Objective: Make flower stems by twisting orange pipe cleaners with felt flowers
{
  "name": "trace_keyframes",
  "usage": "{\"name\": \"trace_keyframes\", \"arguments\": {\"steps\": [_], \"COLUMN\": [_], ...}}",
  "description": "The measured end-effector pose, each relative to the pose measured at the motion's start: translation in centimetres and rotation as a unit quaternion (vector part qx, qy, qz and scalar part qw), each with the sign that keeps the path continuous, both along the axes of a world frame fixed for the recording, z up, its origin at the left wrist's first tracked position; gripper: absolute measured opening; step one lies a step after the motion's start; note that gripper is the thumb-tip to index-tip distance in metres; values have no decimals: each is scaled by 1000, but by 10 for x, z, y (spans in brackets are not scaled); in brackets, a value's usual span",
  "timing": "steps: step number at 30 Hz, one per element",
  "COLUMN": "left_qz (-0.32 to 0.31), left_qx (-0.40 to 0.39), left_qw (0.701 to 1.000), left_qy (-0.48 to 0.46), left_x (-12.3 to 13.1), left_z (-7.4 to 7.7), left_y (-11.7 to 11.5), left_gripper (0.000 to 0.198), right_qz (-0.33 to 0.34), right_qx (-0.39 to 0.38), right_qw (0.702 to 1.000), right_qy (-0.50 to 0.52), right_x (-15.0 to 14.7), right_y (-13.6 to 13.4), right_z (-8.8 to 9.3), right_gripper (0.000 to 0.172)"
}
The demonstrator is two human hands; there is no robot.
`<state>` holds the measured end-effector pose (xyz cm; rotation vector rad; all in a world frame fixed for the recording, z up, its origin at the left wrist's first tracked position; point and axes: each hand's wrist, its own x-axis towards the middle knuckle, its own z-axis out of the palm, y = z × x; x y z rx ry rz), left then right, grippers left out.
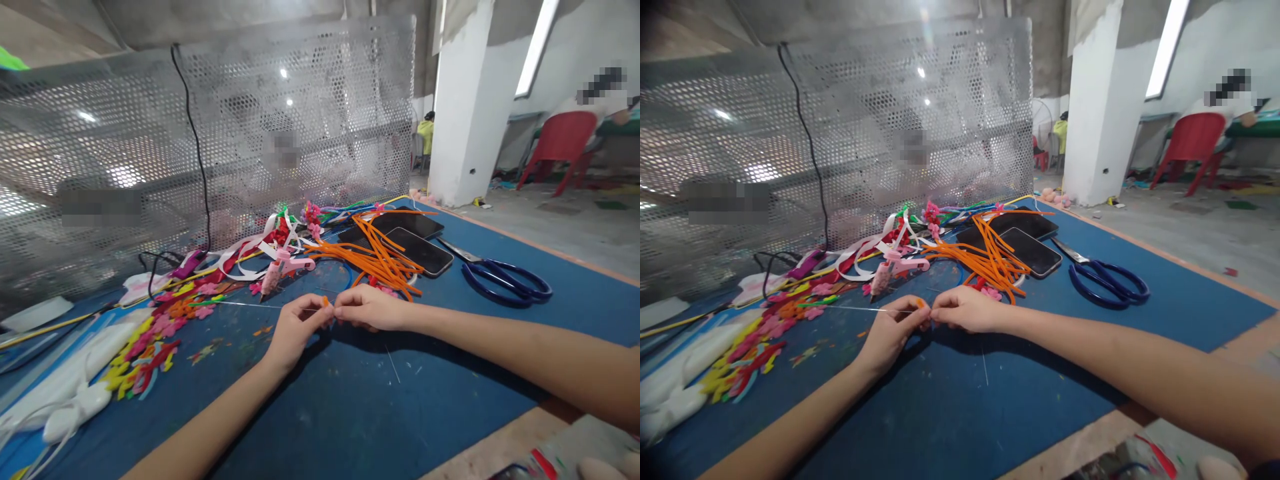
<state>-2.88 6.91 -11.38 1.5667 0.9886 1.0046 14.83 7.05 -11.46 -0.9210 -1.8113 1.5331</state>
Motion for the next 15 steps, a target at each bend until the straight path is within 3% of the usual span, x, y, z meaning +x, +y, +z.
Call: {"name": "trace_keyframes", "arguments": {"steps": [6, 11, 15], "left_qz": [-10, 10, 16], "left_qx": [-17, -6, -13], "left_qw": [997, 1000, 1000], "left_qy": [-81, -18, 23], "left_x": [0, -1, 0], "left_z": [-1, -2, 0], "left_y": [1, 2, 2], "left_gripper": [35, 14, 16], "right_qz": [-7, -25, 5], "right_qx": [11, -2, -91], "right_qw": [1000, 1000, 995], "right_qy": [-1, -9, 46], "right_x": [-1, -1, 3], "right_y": [-2, -2, 3], "right_z": [2, 1, 0], "right_gripper": [14, 13, 14]}}
